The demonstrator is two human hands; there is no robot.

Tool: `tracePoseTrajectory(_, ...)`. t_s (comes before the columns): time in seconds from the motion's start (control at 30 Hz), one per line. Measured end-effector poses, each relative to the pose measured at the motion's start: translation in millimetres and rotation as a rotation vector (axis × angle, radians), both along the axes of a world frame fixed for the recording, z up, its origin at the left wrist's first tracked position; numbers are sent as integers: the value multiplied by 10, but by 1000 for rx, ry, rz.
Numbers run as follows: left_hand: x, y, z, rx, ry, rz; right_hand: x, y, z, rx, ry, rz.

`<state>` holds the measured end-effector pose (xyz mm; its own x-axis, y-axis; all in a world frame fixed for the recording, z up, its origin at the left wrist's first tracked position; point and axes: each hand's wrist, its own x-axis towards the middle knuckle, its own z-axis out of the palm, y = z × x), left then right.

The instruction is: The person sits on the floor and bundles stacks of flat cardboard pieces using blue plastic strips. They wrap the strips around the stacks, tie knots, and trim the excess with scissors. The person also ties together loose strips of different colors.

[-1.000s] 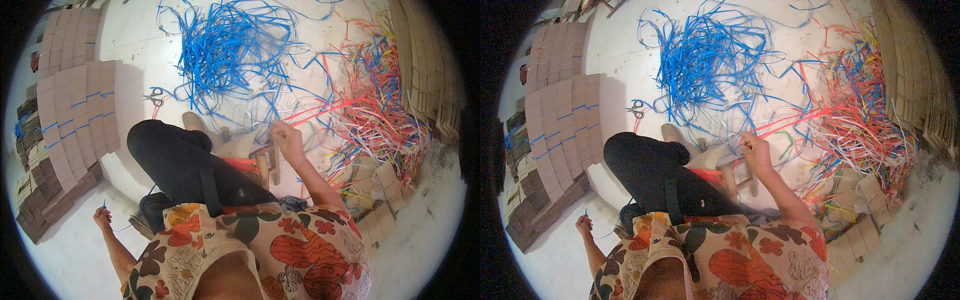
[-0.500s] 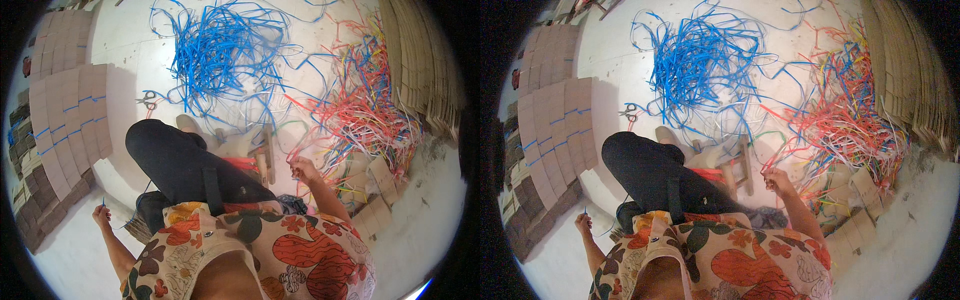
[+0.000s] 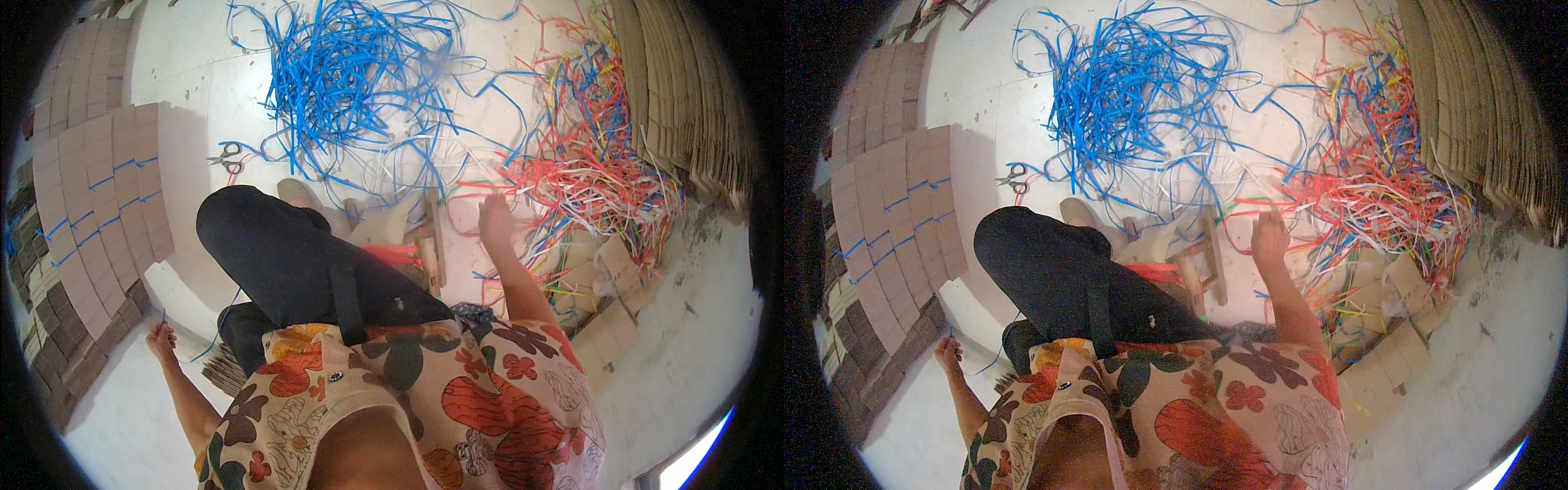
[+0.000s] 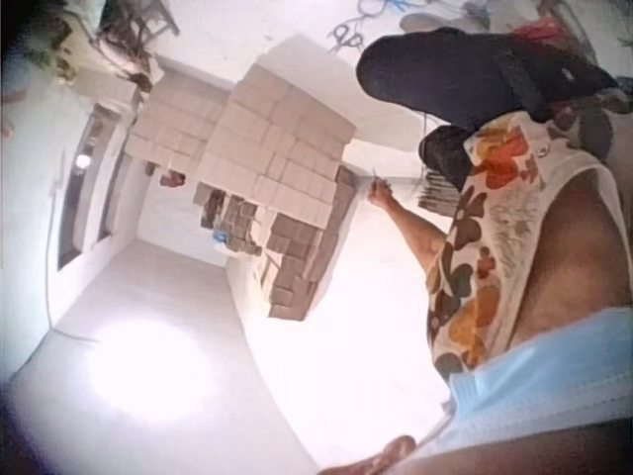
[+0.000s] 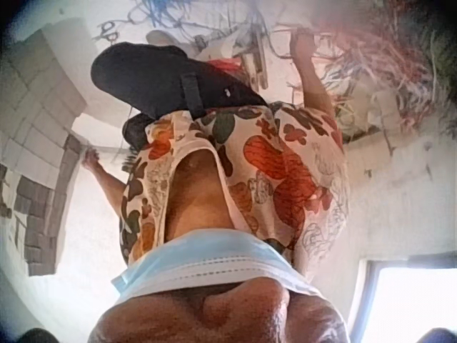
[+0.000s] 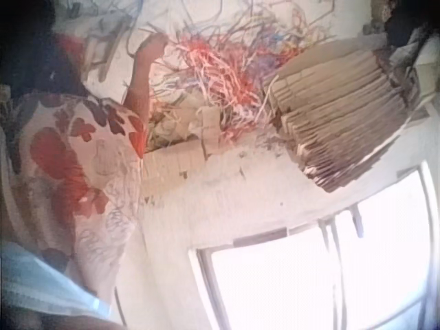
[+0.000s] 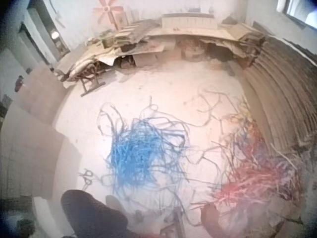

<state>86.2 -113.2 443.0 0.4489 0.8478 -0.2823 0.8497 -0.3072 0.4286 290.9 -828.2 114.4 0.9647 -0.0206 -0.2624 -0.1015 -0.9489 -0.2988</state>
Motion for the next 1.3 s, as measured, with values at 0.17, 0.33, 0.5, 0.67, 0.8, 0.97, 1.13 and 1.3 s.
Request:
tracePoseTrajectory(0.17, 78, -88, -17, 19, 0, -4, 458, 85, -357, 91, -70, 234)
tracePoseTrajectory(0.33, -87, -132, 60, -11, 14, 20, 486, 225, -591, -102, 138, 29)
tracePoseTrajectory(0.5, 19, -195, 91, 30, 49, 12, 470, 225, -736, -189, 302, 34)
tracePoseTrajectory(0.67, 130, -251, 142, 40, 50, 13, 473, 160, -924, -192, 349, 165)
tracePoseTrajectory(0.8, 88, -267, 220, 64, 22, 7, 443, 268, -882, -130, 241, 64)
tracePoseTrajectory(0.97, -25, -243, 236, 74, 50, 52, 343, 208, -847, -202, 267, 79)
tracePoseTrajectory(1.13, -58, -284, 224, 80, 18, 46, 389, 113, -911, -216, 229, 197)
tracePoseTrajectory(1.3, -73, -337, 292, 82, -7, 33, 572, 355, -671, 1, 65, 88)
